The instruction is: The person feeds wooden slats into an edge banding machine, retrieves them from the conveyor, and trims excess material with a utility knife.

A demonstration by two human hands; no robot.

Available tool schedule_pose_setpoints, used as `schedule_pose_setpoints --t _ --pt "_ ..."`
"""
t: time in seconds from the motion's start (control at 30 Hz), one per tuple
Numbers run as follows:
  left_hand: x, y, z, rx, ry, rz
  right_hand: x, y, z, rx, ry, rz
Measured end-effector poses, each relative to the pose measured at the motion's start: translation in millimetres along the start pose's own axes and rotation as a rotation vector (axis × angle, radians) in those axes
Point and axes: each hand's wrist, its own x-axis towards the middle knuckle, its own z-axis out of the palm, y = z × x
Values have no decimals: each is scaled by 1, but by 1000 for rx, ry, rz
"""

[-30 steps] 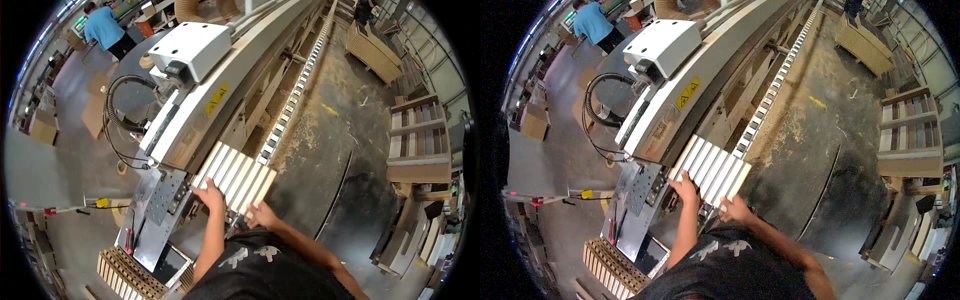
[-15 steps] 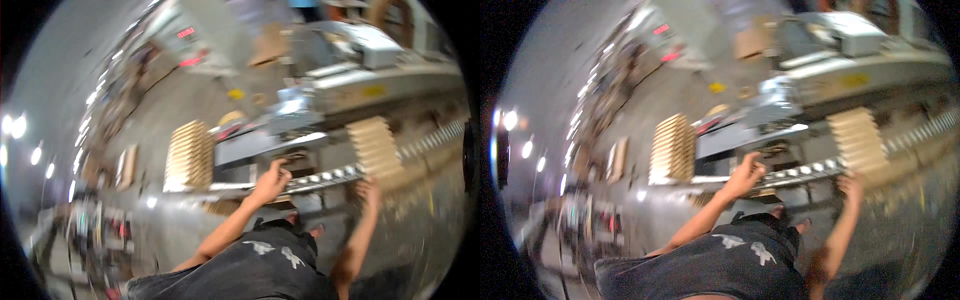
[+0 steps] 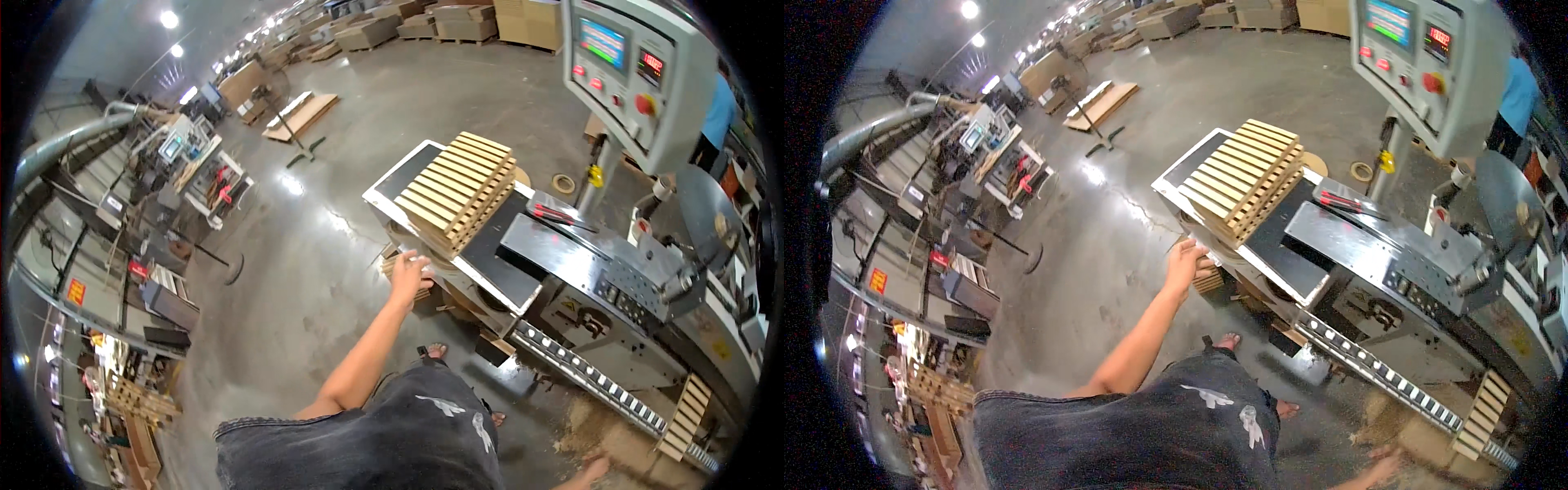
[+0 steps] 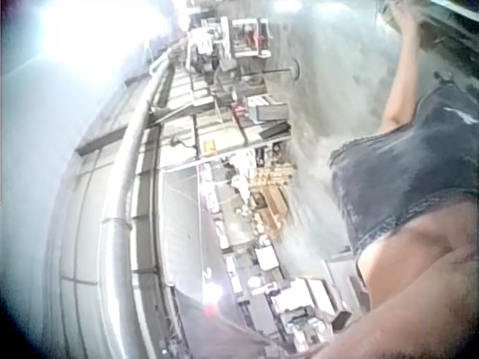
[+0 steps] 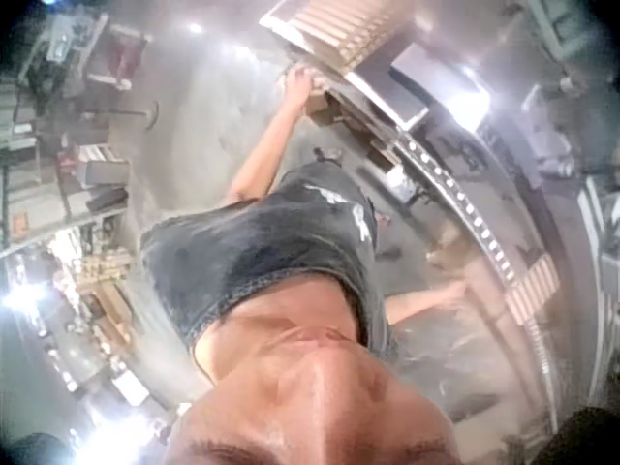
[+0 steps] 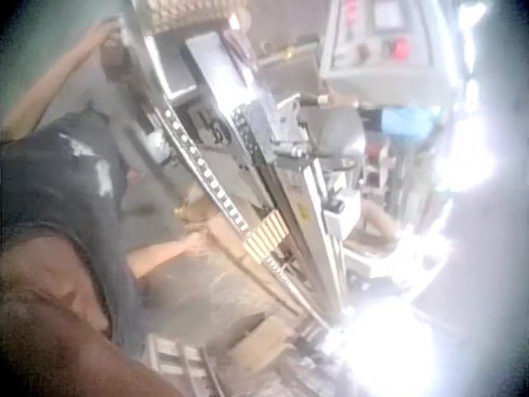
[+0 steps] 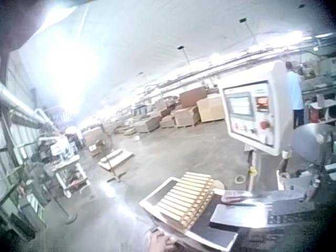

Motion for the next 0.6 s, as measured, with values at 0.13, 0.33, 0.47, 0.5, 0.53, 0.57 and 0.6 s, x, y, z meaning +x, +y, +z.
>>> schedule_pose_setpoints --t 0.13,0.33,0.47,0.5,0.53,0.57,0.6 --pt "70 30 -5 -128 -22 -77 -93 79 36 255 -588 -39" --pt "134 37 10 -101 -63 -220 -275 92 192 -23 -153 54" --pt "150 29 0 -173 -144 -190 -374 51 307 -129 -480 -14" --pt "150 29 -2 -207 -159 -181 -394 39 335 -162 -581 -17" --pt "150 29 -8 -240 -181 -183 -411 27 361 -166 -700 -43" --pt "149 29 -18 -233 -188 -203 -427 15 386 -205 -757 -54" --pt "143 29 -30 -169 -147 -138 -440 2 410 -203 -833 -88"
